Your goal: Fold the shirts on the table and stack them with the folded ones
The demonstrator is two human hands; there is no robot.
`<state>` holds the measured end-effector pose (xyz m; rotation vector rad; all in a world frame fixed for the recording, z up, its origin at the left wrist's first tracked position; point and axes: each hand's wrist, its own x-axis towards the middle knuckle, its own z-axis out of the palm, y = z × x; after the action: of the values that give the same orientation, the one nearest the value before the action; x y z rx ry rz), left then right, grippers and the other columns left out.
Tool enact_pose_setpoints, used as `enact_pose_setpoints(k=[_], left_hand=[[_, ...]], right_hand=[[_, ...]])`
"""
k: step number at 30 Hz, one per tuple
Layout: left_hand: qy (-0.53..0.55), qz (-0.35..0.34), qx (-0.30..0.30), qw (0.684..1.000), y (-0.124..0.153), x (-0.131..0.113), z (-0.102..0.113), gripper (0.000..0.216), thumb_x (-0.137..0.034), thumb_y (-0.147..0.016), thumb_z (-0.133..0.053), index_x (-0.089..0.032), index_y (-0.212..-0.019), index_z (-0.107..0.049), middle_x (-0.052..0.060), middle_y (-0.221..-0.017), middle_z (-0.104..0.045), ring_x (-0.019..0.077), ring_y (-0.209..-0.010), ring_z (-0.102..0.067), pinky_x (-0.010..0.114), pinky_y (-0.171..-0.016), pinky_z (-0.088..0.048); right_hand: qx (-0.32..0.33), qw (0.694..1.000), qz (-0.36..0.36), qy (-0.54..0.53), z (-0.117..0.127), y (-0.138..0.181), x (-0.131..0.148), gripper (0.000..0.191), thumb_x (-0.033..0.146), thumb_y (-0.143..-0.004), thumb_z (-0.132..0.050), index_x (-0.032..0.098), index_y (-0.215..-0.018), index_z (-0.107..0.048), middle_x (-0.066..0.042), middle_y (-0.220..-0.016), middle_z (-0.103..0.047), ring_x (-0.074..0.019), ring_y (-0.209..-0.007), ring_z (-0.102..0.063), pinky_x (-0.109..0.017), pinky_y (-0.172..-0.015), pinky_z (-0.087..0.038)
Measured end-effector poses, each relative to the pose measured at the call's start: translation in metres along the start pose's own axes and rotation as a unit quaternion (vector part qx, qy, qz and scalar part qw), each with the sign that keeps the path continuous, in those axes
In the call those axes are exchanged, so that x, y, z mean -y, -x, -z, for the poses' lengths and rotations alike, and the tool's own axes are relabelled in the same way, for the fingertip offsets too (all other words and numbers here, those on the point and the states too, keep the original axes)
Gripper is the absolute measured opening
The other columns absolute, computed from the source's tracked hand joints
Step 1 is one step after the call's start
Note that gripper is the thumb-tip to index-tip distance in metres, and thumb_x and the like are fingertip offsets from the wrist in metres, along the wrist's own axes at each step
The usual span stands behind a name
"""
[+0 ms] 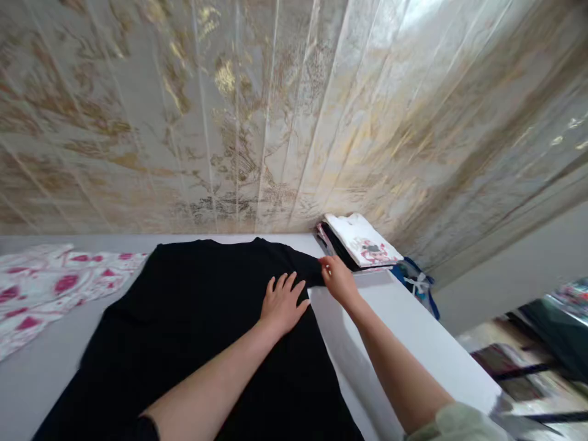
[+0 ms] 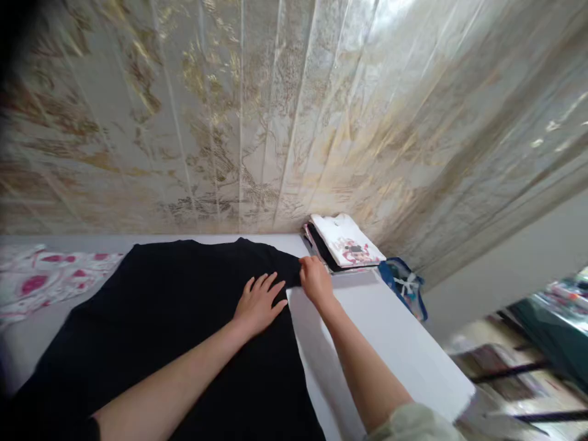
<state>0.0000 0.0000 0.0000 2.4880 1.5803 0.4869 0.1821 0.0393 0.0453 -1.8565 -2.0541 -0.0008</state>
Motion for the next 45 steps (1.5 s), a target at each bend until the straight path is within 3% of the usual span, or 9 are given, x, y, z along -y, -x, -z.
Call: enact_pose_setpoints(k=[5, 12, 19, 26, 31, 33, 36, 41, 45], left_hand=[[0.001, -0.007, 0.002, 1.000, -0.001, 0.002, 0.000, 0.054, -0.054, -0.094, -0.040, -0.029, -0.140, -0.048, 0.004, -0.153, -0.040, 0.0278, -0.142, -0.031, 0.054, -0.117, -0.019], [0.009, 0.007, 0.001, 1.000, -0.001, 0.002, -0.003, 0.058, -0.055, -0.094, -0.037, -0.026, -0.144, -0.043, 0.007, -0.155, -0.035, 0.0261, -0.144, -0.027, 0.053, -0.118, -0.015], [-0.004, 0.007, 0.022, 1.000, -0.001, 0.001, 0.001, 0.055, -0.057, -0.093, -0.037, -0.030, -0.139, -0.050, 0.008, -0.154, -0.037, 0.0272, -0.145, -0.025, 0.054, -0.118, -0.013], [0.011, 0.038, 0.019, 0.999, 0.001, 0.005, 0.002, 0.063, -0.057, -0.094, -0.033, -0.023, -0.147, -0.040, 0.009, -0.156, -0.032, 0.0267, -0.145, -0.024, 0.052, -0.119, -0.014], [0.020, 0.062, 0.095, 0.993, -0.019, 0.009, 0.033, 0.052, -0.043, -0.097, -0.032, -0.016, -0.135, -0.054, 0.011, -0.150, -0.044, 0.0265, -0.140, -0.037, 0.045, -0.115, -0.028], [0.002, 0.029, 0.089, 0.996, -0.036, 0.018, 0.048, 0.046, -0.034, -0.096, -0.032, -0.014, -0.125, -0.062, 0.012, -0.140, -0.055, 0.0256, -0.132, -0.047, 0.040, -0.110, -0.035], [-0.012, 0.007, 0.059, 0.998, -0.062, 0.046, 0.059, 0.048, -0.032, -0.097, -0.030, -0.017, -0.137, -0.051, 0.009, -0.150, -0.043, 0.0218, -0.140, -0.036, 0.038, -0.115, -0.028], [-0.074, 0.098, 0.059, 0.991, -0.073, 0.100, 0.038, 0.063, -0.054, -0.095, -0.026, -0.023, -0.150, -0.033, 0.004, -0.160, -0.023, 0.0253, -0.147, -0.020, 0.049, -0.118, -0.016], [-0.084, 0.098, 0.045, 0.991, -0.069, 0.112, 0.026, 0.066, -0.057, -0.095, -0.021, -0.023, -0.151, -0.029, 0.003, -0.160, -0.021, 0.0240, -0.147, -0.018, 0.048, -0.118, -0.015]], right_hand=[[0.121, 0.992, 0.041, 0.012, -0.033, -0.030, 0.031, 0.041, 0.027, -0.097, -0.039, 0.024, -0.136, -0.052, -0.008, -0.139, -0.052, -0.0204, -0.126, -0.048, -0.034, -0.103, -0.038], [0.113, 0.988, -0.067, 0.082, -0.051, -0.045, 0.019, 0.052, 0.033, -0.099, -0.035, 0.021, -0.149, -0.033, -0.007, -0.156, -0.032, -0.0236, -0.143, -0.026, -0.047, -0.114, -0.023], [0.135, 0.987, 0.085, 0.015, -0.059, -0.050, 0.046, 0.052, 0.031, -0.098, -0.031, 0.025, -0.150, -0.032, -0.002, -0.157, -0.030, -0.0141, -0.143, -0.026, -0.037, -0.116, -0.020], [0.127, 0.989, -0.026, 0.073, -0.068, -0.058, 0.025, 0.059, 0.046, -0.100, -0.025, 0.021, -0.153, -0.024, -0.003, -0.160, -0.023, -0.0188, -0.146, -0.018, -0.044, -0.117, -0.015], [0.122, 0.989, -0.027, 0.075, -0.070, -0.057, 0.025, 0.060, 0.049, -0.100, -0.022, 0.021, -0.153, -0.024, -0.003, -0.160, -0.021, -0.0191, -0.146, -0.017, -0.044, -0.117, -0.014], [0.120, 0.990, -0.025, 0.073, -0.069, -0.056, 0.026, 0.062, 0.050, -0.099, -0.021, 0.020, -0.153, -0.023, -0.003, -0.160, -0.021, -0.0195, -0.146, -0.017, -0.044, -0.117, -0.014], [0.121, 0.990, -0.023, 0.071, -0.069, -0.056, 0.027, 0.064, 0.052, -0.099, -0.021, 0.019, -0.153, -0.023, -0.003, -0.160, -0.021, -0.0203, -0.146, -0.017, -0.044, -0.117, -0.014], [0.119, 0.990, -0.026, 0.068, -0.071, -0.057, 0.024, 0.069, 0.058, -0.097, -0.018, 0.019, -0.153, -0.022, -0.005, -0.160, -0.020, -0.0200, -0.146, -0.016, -0.043, -0.117, -0.013], [0.120, 0.988, -0.064, 0.075, -0.066, -0.056, 0.004, 0.069, 0.060, -0.097, -0.017, 0.020, -0.153, -0.023, -0.005, -0.160, -0.020, -0.0213, -0.146, -0.016, -0.045, -0.116, -0.014]])
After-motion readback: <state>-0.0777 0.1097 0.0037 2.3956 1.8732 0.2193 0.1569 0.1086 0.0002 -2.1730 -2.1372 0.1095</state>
